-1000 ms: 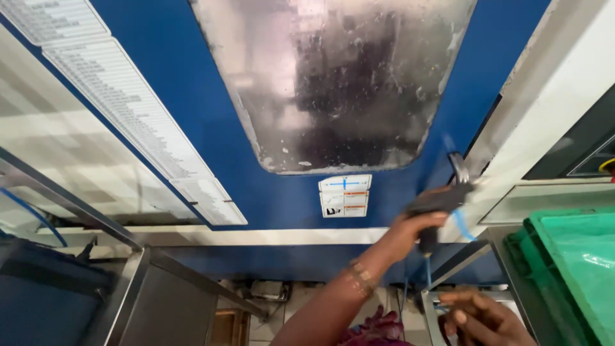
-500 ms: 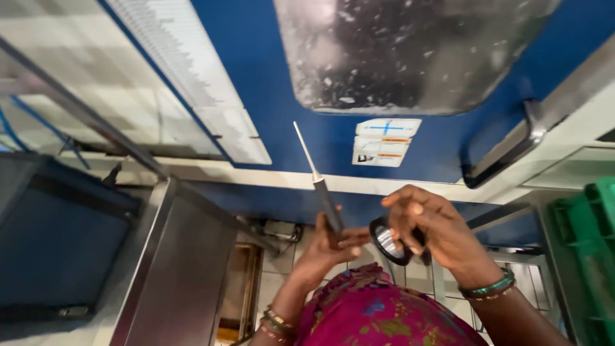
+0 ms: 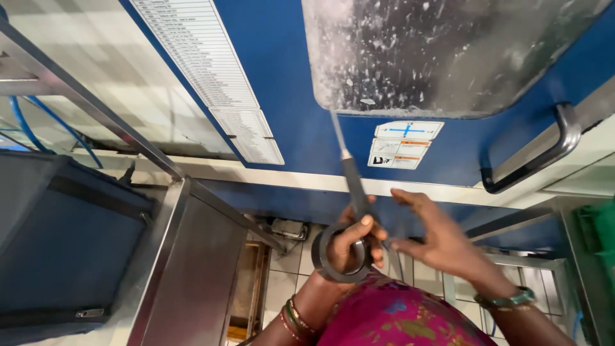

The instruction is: Operating a CNC lathe to machine a cylindrical metal part, including loading and unloading the part, using an air gun for cleaning, and checking the part with a gauge.

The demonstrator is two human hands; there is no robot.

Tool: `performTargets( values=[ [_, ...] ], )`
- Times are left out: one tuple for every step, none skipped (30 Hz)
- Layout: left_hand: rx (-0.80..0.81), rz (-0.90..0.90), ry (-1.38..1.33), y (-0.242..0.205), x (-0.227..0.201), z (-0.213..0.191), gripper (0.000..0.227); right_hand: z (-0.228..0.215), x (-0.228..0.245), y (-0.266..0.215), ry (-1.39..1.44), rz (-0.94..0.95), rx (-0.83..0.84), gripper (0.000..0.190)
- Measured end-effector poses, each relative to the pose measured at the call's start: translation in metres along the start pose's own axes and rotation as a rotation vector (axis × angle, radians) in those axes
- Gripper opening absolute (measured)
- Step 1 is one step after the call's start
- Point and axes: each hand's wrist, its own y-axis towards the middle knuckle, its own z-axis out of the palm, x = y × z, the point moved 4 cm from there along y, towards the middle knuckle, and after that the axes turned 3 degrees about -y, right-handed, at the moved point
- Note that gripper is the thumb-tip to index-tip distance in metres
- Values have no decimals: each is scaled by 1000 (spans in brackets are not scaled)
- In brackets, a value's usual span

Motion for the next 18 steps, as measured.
performTargets(
  values=[
    [6,-3,-2,3,1,5,58,12,-11,-1,-6,2,-4,76],
    [69,-85,-34,6,6,12,59,22,-20,-2,-23,-18,-47,85],
    [134,-163,-64,10,9,20,59,30,-30,0,-42,-43,-90,94],
    [143,-161,-65,13,5,30,59,32,-35,-1,-50,-47,-92,94],
    [146,-209,-76,12,2,40,59,34,-42,-3,97,15,-135,85],
    [148,-257,-87,12,-1,49,60,36,-50,-5,244,78,-177,77],
    [150,-253,-87,14,-5,48,60,31,-52,-9,242,75,-175,77],
    [149,-344,-200,15,-6,47,62,24,-54,-14,255,50,-200,72],
    [146,-432,-316,16,-6,46,66,17,-56,-18,267,27,-222,69],
    [148,-427,-319,17,-9,44,66,14,-87,-37,264,25,-217,69],
    [136,-368,-234,19,-13,41,64,9,-128,-58,327,235,-278,61],
    [124,-309,-149,21,-17,38,63,4,-168,-80,387,446,-336,54],
    [120,-301,-153,29,-18,30,63,-12,-159,-96,385,445,-327,54],
    [-36,-243,-149,37,-21,16,58,-30,-145,-110,284,333,-309,51],
    [-194,-181,-143,44,-25,1,53,-46,-131,-123,186,218,-286,48],
    [-199,-170,-147,57,-24,-20,53,-58,-131,-135,187,213,-275,48],
    [-273,-138,-184,69,-24,-43,46,-64,-133,-147,377,243,-168,45],
    [-347,-106,-222,81,-24,-66,40,-70,-135,-159,566,277,-59,47]
  ],
)
